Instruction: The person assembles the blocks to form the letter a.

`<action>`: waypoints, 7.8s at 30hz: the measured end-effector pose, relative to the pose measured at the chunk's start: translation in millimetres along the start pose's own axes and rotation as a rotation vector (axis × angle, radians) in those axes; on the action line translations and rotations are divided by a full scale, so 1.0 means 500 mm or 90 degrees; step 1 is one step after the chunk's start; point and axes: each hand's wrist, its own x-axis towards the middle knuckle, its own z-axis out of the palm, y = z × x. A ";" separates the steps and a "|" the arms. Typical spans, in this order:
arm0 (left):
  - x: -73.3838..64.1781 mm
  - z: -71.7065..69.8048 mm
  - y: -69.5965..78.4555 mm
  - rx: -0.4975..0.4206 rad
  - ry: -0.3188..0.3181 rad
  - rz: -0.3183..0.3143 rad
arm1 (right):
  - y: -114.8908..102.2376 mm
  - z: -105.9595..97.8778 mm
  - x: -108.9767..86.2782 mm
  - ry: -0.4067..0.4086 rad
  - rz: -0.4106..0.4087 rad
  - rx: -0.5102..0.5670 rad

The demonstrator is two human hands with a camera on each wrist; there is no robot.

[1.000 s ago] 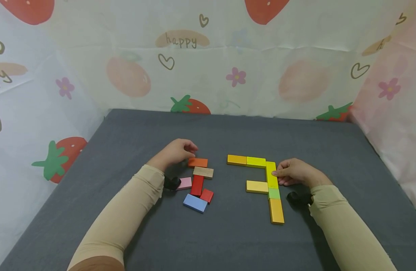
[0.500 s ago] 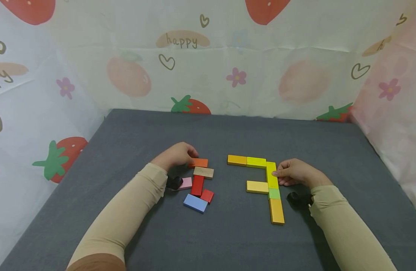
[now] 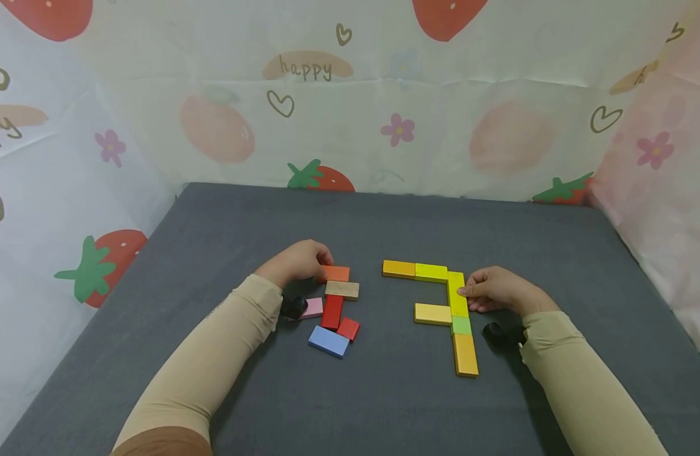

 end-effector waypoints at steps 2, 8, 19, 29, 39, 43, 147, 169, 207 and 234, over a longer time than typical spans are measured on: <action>0.000 0.000 0.000 -0.001 -0.002 -0.003 | 0.000 0.000 0.001 0.001 0.003 0.000; 0.001 0.001 -0.001 0.009 -0.007 -0.007 | 0.001 -0.002 0.002 -0.001 0.004 0.003; -0.001 -0.001 0.002 0.014 -0.005 -0.003 | 0.001 -0.002 0.002 -0.001 0.004 0.005; 0.000 -0.004 -0.001 0.001 0.006 0.005 | -0.001 -0.003 0.000 -0.005 0.004 0.001; 0.003 -0.002 -0.003 -0.009 -0.001 0.012 | 0.003 -0.004 0.003 -0.005 0.006 0.005; 0.002 -0.005 -0.001 -0.014 0.018 0.020 | 0.003 -0.005 0.003 -0.004 0.005 0.005; -0.006 0.138 0.189 0.091 -0.109 0.118 | -0.001 -0.003 0.000 -0.003 0.008 -0.005; -0.007 0.138 0.189 0.090 -0.109 0.120 | 0.000 -0.002 0.001 -0.003 0.011 0.000; -0.041 0.035 0.072 -0.064 -0.033 0.075 | 0.003 -0.002 0.000 0.001 0.003 -0.002; -0.024 0.047 0.038 0.052 -0.043 0.060 | -0.004 0.003 0.000 0.008 0.014 0.000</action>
